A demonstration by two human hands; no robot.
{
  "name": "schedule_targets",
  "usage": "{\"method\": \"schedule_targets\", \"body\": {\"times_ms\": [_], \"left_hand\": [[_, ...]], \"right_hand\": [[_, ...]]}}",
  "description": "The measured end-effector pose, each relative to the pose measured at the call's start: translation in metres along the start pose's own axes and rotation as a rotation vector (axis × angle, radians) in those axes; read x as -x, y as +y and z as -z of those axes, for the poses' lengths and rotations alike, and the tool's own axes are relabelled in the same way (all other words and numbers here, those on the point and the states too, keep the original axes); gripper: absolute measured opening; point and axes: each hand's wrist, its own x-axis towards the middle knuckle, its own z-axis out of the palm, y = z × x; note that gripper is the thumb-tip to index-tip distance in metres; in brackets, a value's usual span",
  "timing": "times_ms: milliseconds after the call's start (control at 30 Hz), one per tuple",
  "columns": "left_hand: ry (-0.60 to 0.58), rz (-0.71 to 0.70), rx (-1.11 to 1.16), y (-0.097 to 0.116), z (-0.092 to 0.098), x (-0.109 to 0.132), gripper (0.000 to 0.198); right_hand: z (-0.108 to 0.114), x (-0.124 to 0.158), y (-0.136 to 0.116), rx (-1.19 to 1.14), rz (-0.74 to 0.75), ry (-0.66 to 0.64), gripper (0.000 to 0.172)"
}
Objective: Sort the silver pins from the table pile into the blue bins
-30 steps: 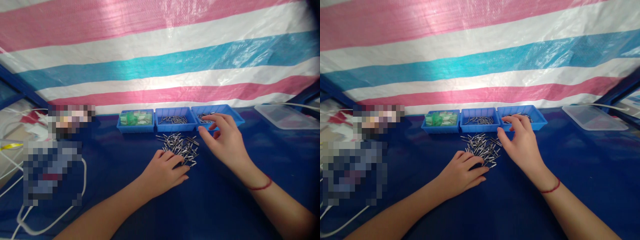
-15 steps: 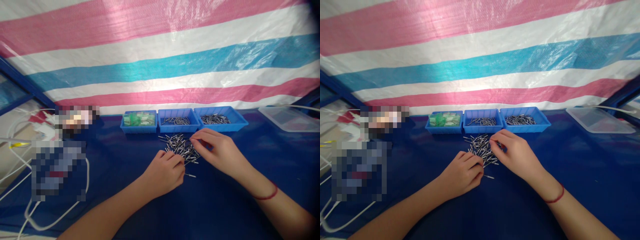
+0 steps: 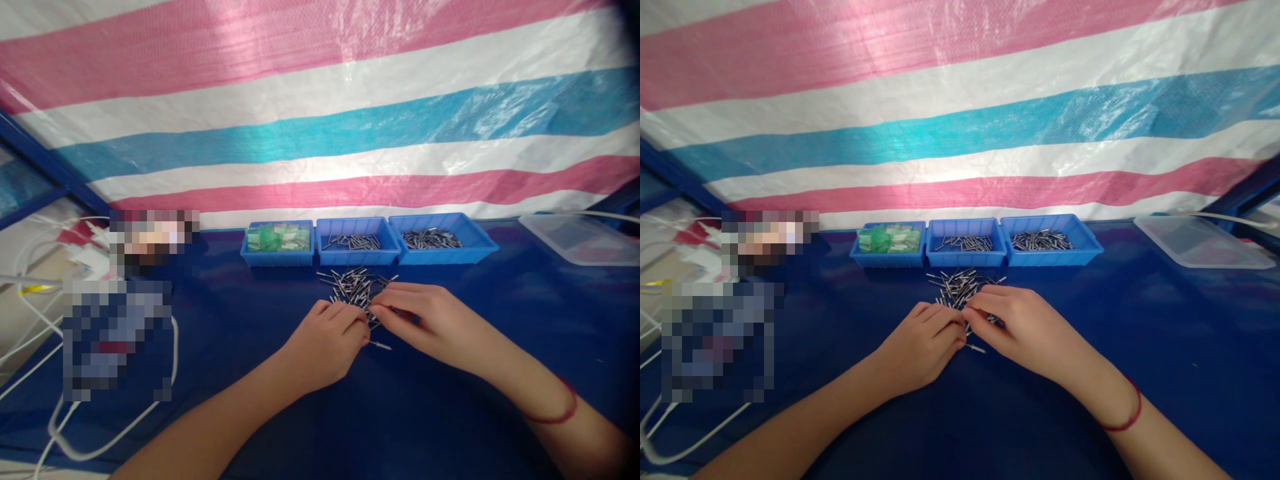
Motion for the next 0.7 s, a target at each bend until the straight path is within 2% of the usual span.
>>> {"method": "schedule_targets", "body": {"times_ms": [100, 167, 400, 567, 700], "left_hand": [[0.026, 0.093, 0.019, -0.005, 0.006, 0.0, 0.021], [0.067, 0.119, 0.046, -0.008, 0.01, 0.001, 0.022], [0.302, 0.218, 0.424, -0.007, 0.015, 0.001, 0.011], [0.353, 0.414, 0.621, -0.006, 0.014, -0.001, 0.012], [0.372, 0.46, 0.69, -0.006, 0.015, -0.003, 0.005]], "right_hand": [[0.001, -0.001, -0.005, -0.099, -0.023, -0.096, 0.025], [-0.002, -0.002, -0.007, -0.141, -0.028, -0.103, 0.022], [-0.019, -0.006, -0.006, -0.295, -0.046, -0.04, 0.013], [-0.025, -0.008, -0.009, -0.333, -0.057, 0.046, 0.017], [-0.026, -0.007, -0.01, -0.37, -0.065, 0.07, 0.019]]}}
